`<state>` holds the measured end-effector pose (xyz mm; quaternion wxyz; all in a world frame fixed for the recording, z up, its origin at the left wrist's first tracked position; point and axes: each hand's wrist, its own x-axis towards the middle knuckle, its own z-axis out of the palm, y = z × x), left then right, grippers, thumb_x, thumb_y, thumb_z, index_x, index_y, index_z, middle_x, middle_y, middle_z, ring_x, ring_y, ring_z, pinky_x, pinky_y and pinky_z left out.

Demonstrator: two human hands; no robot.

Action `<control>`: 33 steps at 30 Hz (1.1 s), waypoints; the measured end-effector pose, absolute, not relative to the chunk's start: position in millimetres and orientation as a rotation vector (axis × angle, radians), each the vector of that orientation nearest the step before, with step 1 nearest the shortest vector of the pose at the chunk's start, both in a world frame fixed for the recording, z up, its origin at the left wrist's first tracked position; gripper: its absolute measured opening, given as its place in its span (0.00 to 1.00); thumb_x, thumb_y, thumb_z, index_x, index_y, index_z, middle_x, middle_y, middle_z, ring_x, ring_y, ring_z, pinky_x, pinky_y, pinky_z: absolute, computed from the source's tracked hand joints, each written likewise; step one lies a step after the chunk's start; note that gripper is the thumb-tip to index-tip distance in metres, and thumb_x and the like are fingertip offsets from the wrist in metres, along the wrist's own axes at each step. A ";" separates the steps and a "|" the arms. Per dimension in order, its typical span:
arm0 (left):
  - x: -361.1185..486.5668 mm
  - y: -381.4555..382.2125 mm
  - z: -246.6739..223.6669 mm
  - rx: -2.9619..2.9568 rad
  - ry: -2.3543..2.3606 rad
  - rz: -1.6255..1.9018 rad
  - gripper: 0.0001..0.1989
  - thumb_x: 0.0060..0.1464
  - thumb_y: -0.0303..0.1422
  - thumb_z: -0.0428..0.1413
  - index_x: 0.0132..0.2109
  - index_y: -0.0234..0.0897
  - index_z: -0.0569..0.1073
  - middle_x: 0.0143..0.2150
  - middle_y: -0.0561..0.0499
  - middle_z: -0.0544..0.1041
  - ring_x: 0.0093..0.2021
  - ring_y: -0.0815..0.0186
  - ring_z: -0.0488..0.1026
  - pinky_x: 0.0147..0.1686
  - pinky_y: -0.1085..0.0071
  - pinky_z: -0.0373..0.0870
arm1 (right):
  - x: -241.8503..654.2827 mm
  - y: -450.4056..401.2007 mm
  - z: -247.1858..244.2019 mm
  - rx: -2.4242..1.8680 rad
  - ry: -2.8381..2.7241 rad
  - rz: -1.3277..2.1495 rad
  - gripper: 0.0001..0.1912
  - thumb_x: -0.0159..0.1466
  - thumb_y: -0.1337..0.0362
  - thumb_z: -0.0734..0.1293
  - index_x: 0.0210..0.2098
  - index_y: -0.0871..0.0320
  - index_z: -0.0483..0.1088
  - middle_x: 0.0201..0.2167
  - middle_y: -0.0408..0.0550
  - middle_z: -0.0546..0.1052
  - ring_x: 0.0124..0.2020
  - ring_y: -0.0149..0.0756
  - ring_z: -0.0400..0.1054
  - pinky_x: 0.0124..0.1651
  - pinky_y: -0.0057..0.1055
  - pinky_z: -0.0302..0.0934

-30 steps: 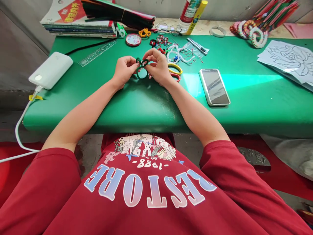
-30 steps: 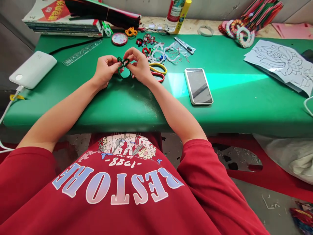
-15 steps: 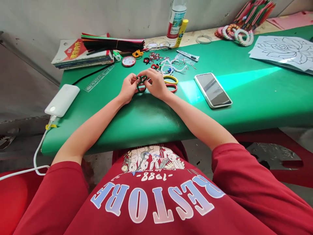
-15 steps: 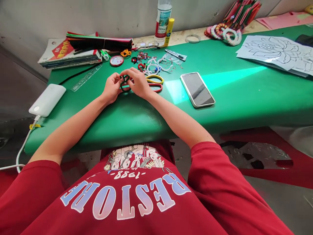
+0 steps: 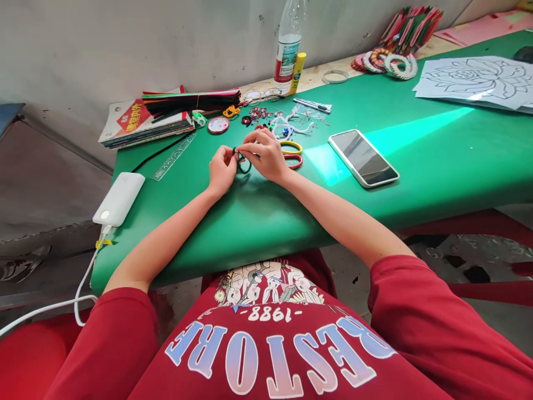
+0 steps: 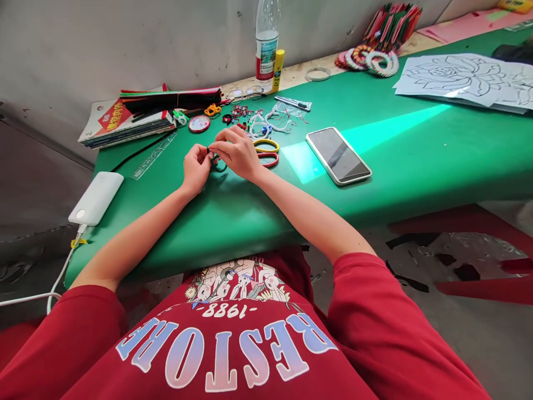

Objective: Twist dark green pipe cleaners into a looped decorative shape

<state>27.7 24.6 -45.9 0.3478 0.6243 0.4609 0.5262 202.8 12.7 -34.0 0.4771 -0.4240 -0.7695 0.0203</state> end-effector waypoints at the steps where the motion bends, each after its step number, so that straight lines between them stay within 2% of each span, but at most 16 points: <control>1: 27.3 22.6 -43.4 1.642 1.216 1.366 0.27 0.78 0.34 0.75 0.38 0.45 0.64 0.32 0.59 0.72 0.35 0.64 0.77 0.42 0.73 0.80 | 203.0 11.3 -29.9 -1.028 -1.895 0.047 0.21 0.93 0.54 0.72 0.45 0.49 0.93 0.49 0.59 0.85 0.56 0.64 0.79 0.72 0.65 0.77; 3: 26.2 19.2 -38.4 1.690 1.241 1.359 0.26 0.76 0.32 0.74 0.37 0.45 0.65 0.31 0.58 0.74 0.35 0.63 0.78 0.42 0.72 0.78 | 202.6 8.4 -22.1 -1.018 -1.931 0.053 0.24 0.95 0.52 0.69 0.46 0.49 0.93 0.48 0.60 0.86 0.57 0.65 0.78 0.72 0.67 0.76; 7: 24.6 10.8 -30.3 1.808 1.239 1.328 0.24 0.75 0.30 0.73 0.37 0.46 0.66 0.30 0.57 0.75 0.35 0.59 0.78 0.46 0.67 0.80 | 199.7 4.9 -11.1 -1.010 -1.930 0.113 0.25 0.96 0.48 0.67 0.50 0.48 0.92 0.48 0.58 0.86 0.60 0.65 0.81 0.74 0.66 0.77; 12: 27.0 -0.8 -27.4 1.970 1.177 1.322 0.23 0.72 0.26 0.71 0.37 0.47 0.66 0.33 0.54 0.77 0.38 0.56 0.80 0.51 0.64 0.82 | 201.6 0.4 -1.3 -0.994 -1.777 0.175 0.20 0.94 0.48 0.70 0.49 0.46 0.89 0.52 0.56 0.88 0.62 0.61 0.84 0.78 0.56 0.79; 15: 27.8 -1.8 -30.0 2.016 1.198 1.325 0.23 0.69 0.23 0.70 0.36 0.47 0.65 0.33 0.53 0.77 0.39 0.55 0.80 0.52 0.63 0.82 | 201.6 -6.2 8.6 -1.044 -1.682 0.199 0.19 0.92 0.45 0.75 0.48 0.46 0.88 0.50 0.55 0.88 0.64 0.62 0.86 0.73 0.52 0.83; 18: 25.6 2.5 -34.1 2.048 1.203 1.329 0.23 0.69 0.24 0.71 0.37 0.47 0.66 0.33 0.52 0.76 0.39 0.54 0.79 0.53 0.62 0.83 | 198.9 -12.8 17.0 -1.036 -1.668 0.263 0.22 0.90 0.37 0.78 0.51 0.47 0.89 0.51 0.58 0.87 0.66 0.66 0.86 0.68 0.54 0.86; 24: 18.7 15.8 -39.5 2.063 1.188 1.328 0.22 0.70 0.22 0.72 0.37 0.46 0.68 0.35 0.51 0.78 0.43 0.52 0.83 0.59 0.60 0.83 | 200.5 -16.8 16.9 -1.008 -1.681 0.223 0.27 0.91 0.32 0.73 0.53 0.45 0.91 0.59 0.62 0.88 0.71 0.70 0.83 0.75 0.58 0.84; 27: 16.7 21.8 -40.3 2.047 1.160 1.329 0.23 0.71 0.25 0.74 0.38 0.46 0.68 0.36 0.50 0.78 0.47 0.51 0.84 0.61 0.60 0.84 | 204.2 -19.5 16.1 -1.032 -1.671 0.194 0.30 0.89 0.28 0.71 0.55 0.43 0.92 0.60 0.64 0.89 0.72 0.73 0.82 0.75 0.59 0.84; 30: 15.2 27.0 -40.1 2.016 1.126 1.340 0.25 0.75 0.31 0.75 0.37 0.46 0.67 0.35 0.51 0.77 0.48 0.50 0.86 0.62 0.58 0.85 | 205.9 -27.0 19.2 -1.033 -1.606 0.217 0.33 0.89 0.25 0.67 0.53 0.39 0.94 0.57 0.63 0.91 0.69 0.72 0.83 0.76 0.58 0.83; 33: 13.5 31.9 -40.0 1.940 1.134 1.363 0.30 0.78 0.40 0.78 0.36 0.47 0.65 0.34 0.52 0.76 0.49 0.49 0.88 0.63 0.56 0.87 | 203.2 -35.1 23.7 -1.053 -1.611 0.267 0.30 0.87 0.24 0.72 0.48 0.38 0.93 0.51 0.60 0.90 0.66 0.68 0.84 0.73 0.54 0.84</control>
